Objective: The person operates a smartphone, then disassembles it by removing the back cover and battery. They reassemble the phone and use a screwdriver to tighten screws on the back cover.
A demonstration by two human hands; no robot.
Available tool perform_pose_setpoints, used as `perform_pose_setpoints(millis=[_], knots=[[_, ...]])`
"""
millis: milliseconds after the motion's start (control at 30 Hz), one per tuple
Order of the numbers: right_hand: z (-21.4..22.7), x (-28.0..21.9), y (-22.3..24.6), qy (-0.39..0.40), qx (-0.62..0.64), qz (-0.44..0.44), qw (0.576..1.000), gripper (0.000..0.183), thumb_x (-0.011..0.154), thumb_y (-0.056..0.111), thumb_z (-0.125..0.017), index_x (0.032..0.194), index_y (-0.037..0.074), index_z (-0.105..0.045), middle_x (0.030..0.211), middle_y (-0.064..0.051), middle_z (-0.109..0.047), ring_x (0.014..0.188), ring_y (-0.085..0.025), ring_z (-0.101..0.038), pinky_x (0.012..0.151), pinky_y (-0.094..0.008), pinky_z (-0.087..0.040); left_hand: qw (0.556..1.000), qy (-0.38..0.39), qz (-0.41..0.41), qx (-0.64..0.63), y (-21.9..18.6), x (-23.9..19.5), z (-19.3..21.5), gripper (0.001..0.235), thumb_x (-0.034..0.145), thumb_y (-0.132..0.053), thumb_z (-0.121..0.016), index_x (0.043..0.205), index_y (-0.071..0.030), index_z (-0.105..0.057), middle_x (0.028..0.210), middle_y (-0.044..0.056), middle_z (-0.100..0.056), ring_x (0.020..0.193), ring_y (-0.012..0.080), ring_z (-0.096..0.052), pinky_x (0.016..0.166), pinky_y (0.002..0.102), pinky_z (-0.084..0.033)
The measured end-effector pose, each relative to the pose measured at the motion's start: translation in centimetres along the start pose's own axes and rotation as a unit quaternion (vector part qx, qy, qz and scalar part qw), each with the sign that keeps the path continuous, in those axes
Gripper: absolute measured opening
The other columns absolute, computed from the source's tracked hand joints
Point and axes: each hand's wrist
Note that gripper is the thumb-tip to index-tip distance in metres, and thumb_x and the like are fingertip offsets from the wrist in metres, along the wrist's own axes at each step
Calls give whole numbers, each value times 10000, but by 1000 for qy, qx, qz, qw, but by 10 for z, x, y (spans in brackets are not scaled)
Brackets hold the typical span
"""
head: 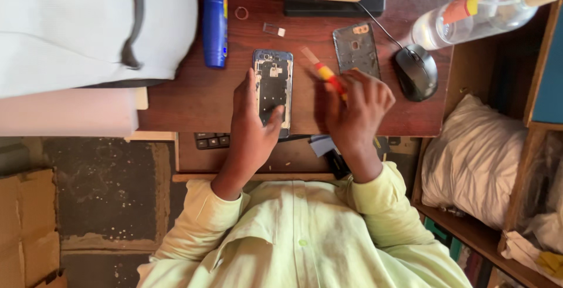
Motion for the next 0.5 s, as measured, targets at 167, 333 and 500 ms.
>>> perform_pose_setpoints(millis=[167, 333, 500], knots=[[21, -28, -32, -98, 315, -177, 927, 200, 1046, 1, -727, 1217, -18, -625, 1136, -68, -670, 1045, -138, -638, 966, -289, -515, 992, 38, -1, 121, -17, 13, -15, 1035, 768, -209, -900, 1523, 109, -266, 1500, 312, -407, 1327, 478, -448, 1089, 518, -416], [42, -59, -65, -185, 478, -253, 821, 190, 1034, 22, -754, 1161, 7, -613, 1050, -46, -642, 899, -107, -627, 840, -270, -536, 975, 59, -22, 213, -24, 30, -30, 1051, 717, -263, -919, 1495, 107, -318, 1458, 268, -431, 1219, 438, -484, 1004, 541, -426], [45, -77, -89, -218, 605, -219, 734, 261, 1050, 149, -749, 1238, 29, -612, 1123, -58, -647, 894, -137, -642, 843, -279, -557, 952, 53, -21, 300, -28, 36, -52, 957, 802, -304, -873, 1501, 93, -356, 1465, 233, -456, 1199, 387, -511, 933, 521, -448]])
Point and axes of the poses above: each hand's wrist, its own x-axis towards the middle knuckle, its own z-axis out of the back of the hand, y = z × x
